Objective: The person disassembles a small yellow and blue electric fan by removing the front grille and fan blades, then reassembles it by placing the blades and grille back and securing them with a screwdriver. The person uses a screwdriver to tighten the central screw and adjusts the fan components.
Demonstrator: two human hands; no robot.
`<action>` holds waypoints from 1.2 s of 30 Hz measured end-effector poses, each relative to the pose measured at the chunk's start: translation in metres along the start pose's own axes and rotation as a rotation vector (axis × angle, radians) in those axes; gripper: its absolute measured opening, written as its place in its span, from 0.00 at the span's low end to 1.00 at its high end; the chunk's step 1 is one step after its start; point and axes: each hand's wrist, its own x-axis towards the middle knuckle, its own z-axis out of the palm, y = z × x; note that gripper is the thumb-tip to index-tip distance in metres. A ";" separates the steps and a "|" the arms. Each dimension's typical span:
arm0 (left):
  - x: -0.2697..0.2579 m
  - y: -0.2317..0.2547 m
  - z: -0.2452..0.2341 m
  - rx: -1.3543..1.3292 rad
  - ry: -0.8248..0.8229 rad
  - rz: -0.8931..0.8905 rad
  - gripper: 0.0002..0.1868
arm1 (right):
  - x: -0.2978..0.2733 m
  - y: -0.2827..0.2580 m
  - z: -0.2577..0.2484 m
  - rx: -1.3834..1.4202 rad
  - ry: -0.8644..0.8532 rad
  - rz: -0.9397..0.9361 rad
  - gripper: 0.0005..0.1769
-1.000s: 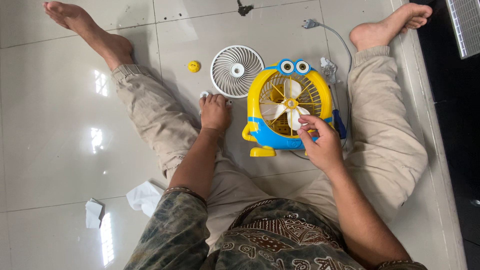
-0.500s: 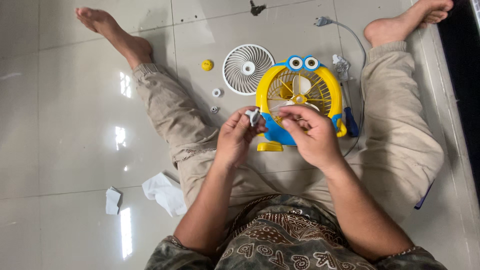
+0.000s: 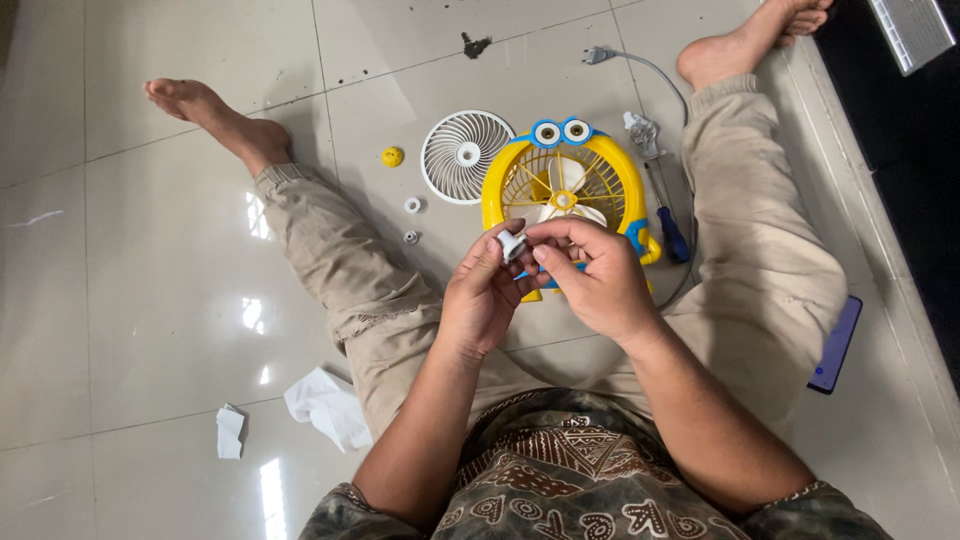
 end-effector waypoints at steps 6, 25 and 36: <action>-0.001 -0.002 -0.001 -0.077 0.012 -0.077 0.20 | -0.009 0.018 -0.011 0.197 -0.012 0.061 0.13; 0.009 -0.011 -0.040 -0.267 0.021 -0.094 0.18 | -0.020 0.086 -0.077 -0.093 0.242 0.125 0.11; 0.006 0.002 -0.023 -0.162 0.134 -0.071 0.19 | 0.149 0.222 -0.213 -1.183 0.157 -0.131 0.23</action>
